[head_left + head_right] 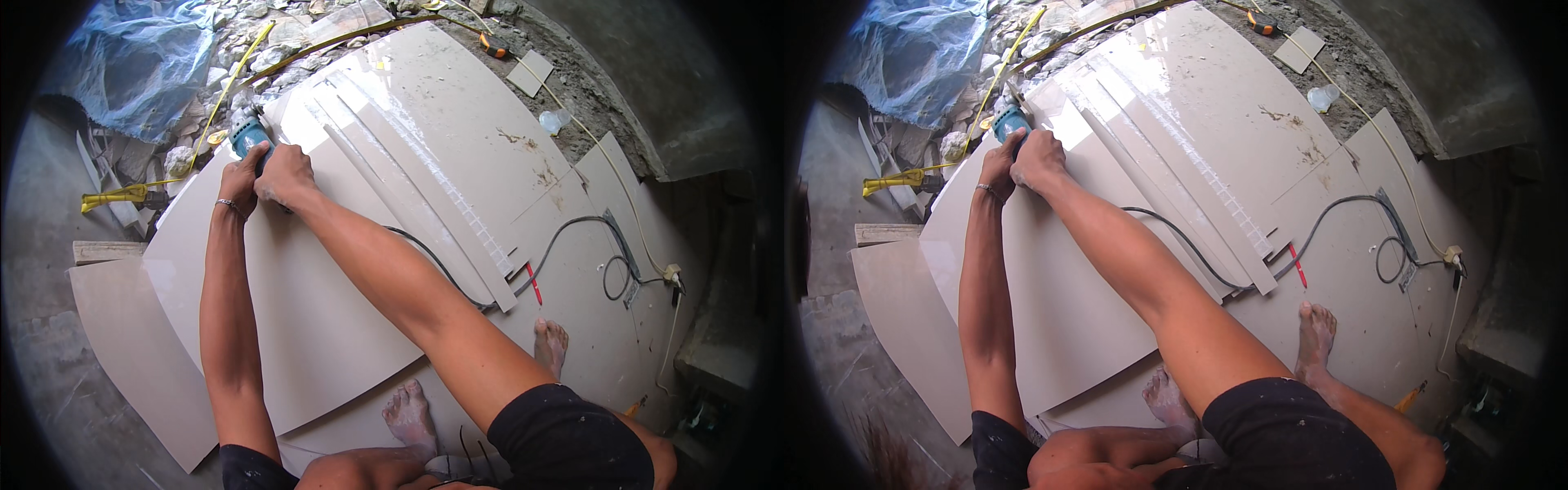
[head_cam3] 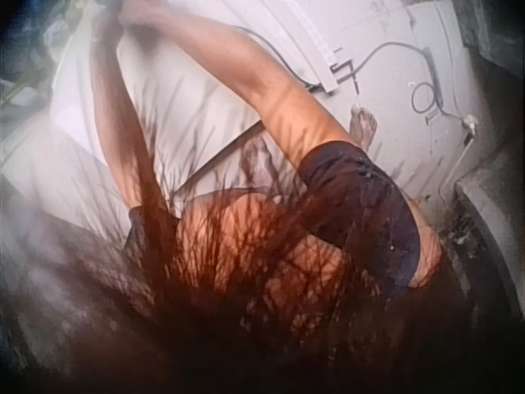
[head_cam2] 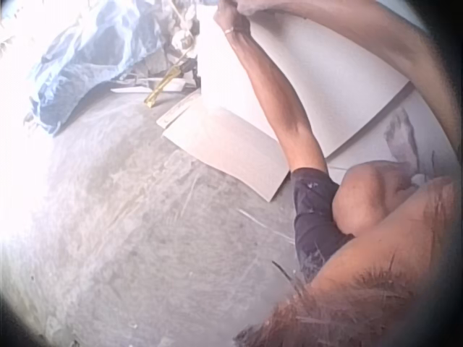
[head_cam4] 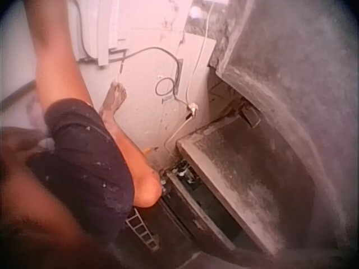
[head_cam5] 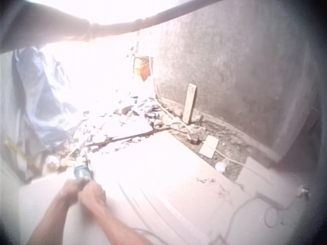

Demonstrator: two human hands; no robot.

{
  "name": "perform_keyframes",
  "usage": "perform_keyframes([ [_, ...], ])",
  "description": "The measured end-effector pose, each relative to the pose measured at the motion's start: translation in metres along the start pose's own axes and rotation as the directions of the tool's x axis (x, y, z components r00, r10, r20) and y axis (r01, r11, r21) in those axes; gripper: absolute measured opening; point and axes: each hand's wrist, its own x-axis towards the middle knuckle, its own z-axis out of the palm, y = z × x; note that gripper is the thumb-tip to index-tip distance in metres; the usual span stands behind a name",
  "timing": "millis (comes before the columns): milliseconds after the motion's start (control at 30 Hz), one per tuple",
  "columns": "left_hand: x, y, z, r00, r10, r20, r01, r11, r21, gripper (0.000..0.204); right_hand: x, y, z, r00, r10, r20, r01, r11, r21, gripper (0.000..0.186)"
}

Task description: The person measures and marks a large ceramic tile with a tape measure and pencil, then uses an angle grinder to cut along the marked line. The person also handles a bucket of mortar and a trowel earlier in the clip.

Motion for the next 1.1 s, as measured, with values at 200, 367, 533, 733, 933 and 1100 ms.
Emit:
perform_keyframes([
  [200, -0.006, -0.001, 0.003, 1.0, 0.018, 0.009, -0.018, 0.999, -0.029, 0.051, -0.006, 0.0, -0.003, 0.999, 0.035, 0.027, -0.035, 0.999, 0.016, 0.05],
  [367, -0.006, -0.004, 0.002, 1.0, 0.012, 0.009, -0.012, 0.999, -0.034, 0.05, -0.008, 0.001, -0.005, 0.999, 0.023, 0.027, -0.024, 0.999, 0.023, 0.05],
  [533, -0.008, -0.004, 0.002, 0.999, 0.007, 0.031, -0.006, 1.0, -0.009, 0.052, -0.01, 0.002, -0.004, 0.999, 0.025, 0.031, -0.025, 1.0, 0.016, 0.05],
  [733, -0.015, -0.004, 0.006, 1.0, 0.023, 0.015, -0.022, 0.999, -0.041, 0.046, -0.012, 0.005, -0.004, 1.0, 0.012, 0.017, -0.012, 1.0, 0.019, 0.05],
  [933, -0.018, -0.004, 0.008, 1.0, 0.017, 0.015, -0.017, 0.999, -0.04, 0.046, -0.016, 0.005, -0.005, 1.0, 0.015, 0.013, -0.015, 1.0, 0.016, 0.048],
  [1100, -0.021, -0.006, 0.009, 1.0, 0.015, 0.018, -0.014, 0.999, -0.043, 0.047, -0.021, 0.005, -0.007, 0.999, 0.037, 0.007, -0.037, 0.999, 0.007, 0.045],
])
